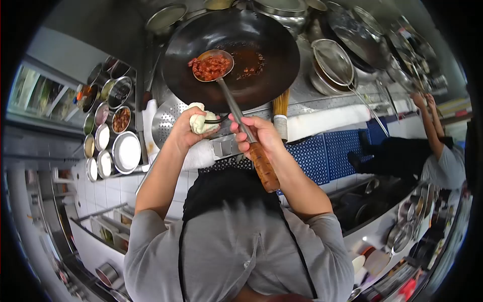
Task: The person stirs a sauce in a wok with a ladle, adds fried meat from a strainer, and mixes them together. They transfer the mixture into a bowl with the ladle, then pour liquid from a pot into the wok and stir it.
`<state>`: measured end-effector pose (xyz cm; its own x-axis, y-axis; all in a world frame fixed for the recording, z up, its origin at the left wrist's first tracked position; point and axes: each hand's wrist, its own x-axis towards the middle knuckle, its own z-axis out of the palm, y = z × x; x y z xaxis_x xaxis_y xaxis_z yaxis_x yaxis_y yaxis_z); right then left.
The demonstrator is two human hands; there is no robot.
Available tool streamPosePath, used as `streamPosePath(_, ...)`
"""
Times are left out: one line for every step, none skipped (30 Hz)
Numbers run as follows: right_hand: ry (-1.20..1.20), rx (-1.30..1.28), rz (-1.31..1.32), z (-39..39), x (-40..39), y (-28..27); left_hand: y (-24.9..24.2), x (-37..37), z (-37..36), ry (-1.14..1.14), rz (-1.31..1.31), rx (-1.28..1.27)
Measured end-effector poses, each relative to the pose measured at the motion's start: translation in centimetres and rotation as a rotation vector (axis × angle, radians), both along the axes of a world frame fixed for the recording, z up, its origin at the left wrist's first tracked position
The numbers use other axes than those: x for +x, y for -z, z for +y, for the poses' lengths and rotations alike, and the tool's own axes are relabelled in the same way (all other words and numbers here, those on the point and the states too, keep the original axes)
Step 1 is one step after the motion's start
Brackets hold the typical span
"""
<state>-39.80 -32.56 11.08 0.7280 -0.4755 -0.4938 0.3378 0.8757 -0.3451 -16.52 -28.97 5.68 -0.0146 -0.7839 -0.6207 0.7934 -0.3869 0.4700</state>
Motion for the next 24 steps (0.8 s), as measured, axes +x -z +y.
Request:
streamPosePath(0.014, -0.017, -0.009, 0.5, 0.4, 0.1, -0.1, 0.3, -0.3, 0.008, -0.003, -0.002)
streamPosePath(0.032, -0.034, 0.020, 1.1, 0.9, -0.1, -0.2, 0.3, -0.3, 0.019, -0.054, -0.003)
streamPosePath(0.039, -0.067, 0.025, 1.7, 1.6, 0.3, 0.2, 0.8, -0.1, 0.032, -0.080, -0.021)
streamPosePath(0.057, -0.098, 0.031, 2.2, 2.2, 1.0, 0.8, 1.5, 0.0, 0.056, -0.107, -0.038)
streamPosePath(0.094, -0.128, 0.042, 2.8, 2.5, 1.5, 1.3, 1.9, -0.2, 0.099, -0.130, -0.058)
streamPosePath(0.128, -0.176, 0.069, 3.8, 3.3, 1.5, 1.7, 2.5, -0.2, 0.142, -0.135, -0.114)
streamPosePath(0.180, -0.183, 0.080, 4.9, 3.9, 1.6, 2.4, 3.6, -0.3, 0.184, -0.121, -0.145)
streamPosePath(0.213, -0.207, 0.107, 6.3, 4.5, 2.0, 2.4, 4.3, -0.2, 0.192, -0.148, -0.157)
streamPosePath(0.239, -0.229, 0.133, 7.8, 5.0, 2.3, 1.3, 4.5, 0.4, 0.197, -0.173, -0.183)
streamPosePath(0.297, -0.233, 0.147, 9.9, 5.4, 1.7, 1.1, 5.2, 1.2, 0.219, -0.200, -0.193)
streamPosePath(0.358, -0.233, 0.170, 12.2, 5.7, 0.9, 1.5, 6.3, 1.8, 0.249, -0.200, -0.217)
streamPosePath(0.396, -0.259, 0.221, 14.6, 5.6, 0.6, 2.3, 7.3, 2.8, 0.280, -0.160, -0.238)
streamPosePath(0.459, -0.227, 0.245, 16.9, 5.5, 0.3, 0.8, 7.1, 4.3, 0.277, -0.144, -0.220)
streamPosePath(0.517, -0.192, 0.248, 19.2, 5.1, -0.6, 0.7, 7.4, 5.0, 0.334, -0.173, -0.242)
streamPosePath(0.550, -0.160, 0.243, 21.4, 5.0, -1.4, 0.1, 7.6, 5.8, 0.373, -0.235, -0.200)
streamPosePath(0.576, -0.140, 0.241, 23.6, 4.9, -1.9, 0.0, 7.8, 6.8, 0.406, -0.229, -0.192)
streamPosePath(0.641, -0.128, 0.231, 25.7, 5.0, -2.2, 0.3, 8.1, 7.4, 0.458, -0.194, -0.189)
streamPosePath(0.695, -0.118, 0.221, 27.8, 4.9, -2.4, 0.1, 7.8, 8.2, 0.497, -0.175, -0.202)
streamPosePath(0.736, -0.103, 0.214, 29.2, 5.6, -2.4, 0.4, 8.2, 8.9, 0.524, -0.154, -0.206)
streamPosePath(0.787, -0.089, 0.209, 30.9, 5.7, -2.9, 0.6, 8.0, 9.3, 0.567, -0.118, -0.208)
streamPosePath(0.832, -0.078, 0.201, 32.5, 5.6, -3.5, 0.0, 7.2, 9.9, 0.610, -0.098, -0.168)
streamPosePath(0.887, -0.055, 0.185, 33.9, 5.6, -4.1, -0.2, 6.4, 10.3, 0.672, -0.061, -0.175)
streamPosePath(0.927, -0.032, 0.166, 35.0, 5.6, -4.5, -0.4, 5.6, 10.6, 0.719, -0.028, -0.182)
streamPosePath(0.978, -0.042, 0.185, 35.8, 5.6, -4.8, -0.4, 4.5, 10.7, 0.770, 0.007, -0.166)
